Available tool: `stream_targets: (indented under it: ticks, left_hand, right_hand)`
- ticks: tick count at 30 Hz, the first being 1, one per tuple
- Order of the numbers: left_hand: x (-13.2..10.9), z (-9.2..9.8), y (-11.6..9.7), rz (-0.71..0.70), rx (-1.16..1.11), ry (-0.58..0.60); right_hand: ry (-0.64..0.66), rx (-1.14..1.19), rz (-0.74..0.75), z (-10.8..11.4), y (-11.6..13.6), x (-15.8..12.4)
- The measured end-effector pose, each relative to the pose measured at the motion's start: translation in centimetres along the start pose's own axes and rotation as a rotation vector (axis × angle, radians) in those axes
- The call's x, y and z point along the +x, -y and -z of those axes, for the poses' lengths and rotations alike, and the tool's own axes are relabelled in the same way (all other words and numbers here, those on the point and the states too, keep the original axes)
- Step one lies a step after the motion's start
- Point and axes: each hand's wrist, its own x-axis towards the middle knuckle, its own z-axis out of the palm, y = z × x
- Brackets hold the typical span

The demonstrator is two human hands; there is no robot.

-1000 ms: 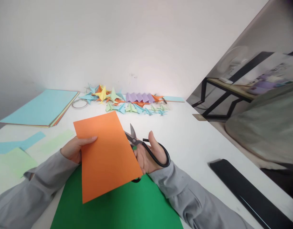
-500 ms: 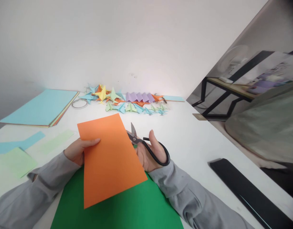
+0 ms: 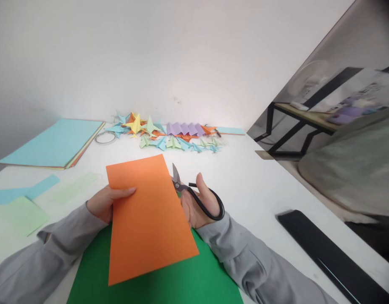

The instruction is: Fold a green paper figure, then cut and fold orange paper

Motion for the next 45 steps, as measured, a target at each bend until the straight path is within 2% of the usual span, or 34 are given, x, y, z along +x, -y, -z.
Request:
stream_targets:
  ticks: [2,4,14,20,25,30,33,39,45]
  left_hand:
    - [0.0,0.0,-0.1,-0.012,-0.005,0.008]
    - [0.1,0.2,-0.1,-0.025,-0.010,0.010]
    - [0.1,0.1,0.2,-0.002,0.023,0.024]
    - [-0.8,0.2,-0.4,0.056,0.000,0.082]
    - [-1.3,0.6,-1.3,0.073,-0.109,0.005]
    - [-0.9,0.5,-1.2,0.126,-0.065,-0.015]
    - [-0.5,0.4,-0.9,0.110,-0.023,0.007]
    - [-0.2,0.3,-0.6,0.073,0.013,-0.020]
    - [0.1,0.5,-0.6,0.051,-0.003,-0.054]
  right_hand:
    - [0.007,0.015,0.140,-0.2,0.1,-0.2]
    - [0.011,0.005,0.190,-0.3,0.2,-0.3]
    - [-0.018,-0.043,0.138,0.1,0.1,-0.2]
    - [0.053,0.027,0.105,1.0,-0.1,-0.3]
    - [0.172,0.063,0.058,1.3,-0.1,-0.5]
    - [0.131,0.048,-0.015,1.4,-0.2,-0.6]
    - [0.103,0.049,-0.007,1.5,-0.2,-0.6]
    - [0.114,0.051,0.080,1.2,-0.2,-0.4]
    - [0.044,0.018,0.131,0.6,0.3,-0.5]
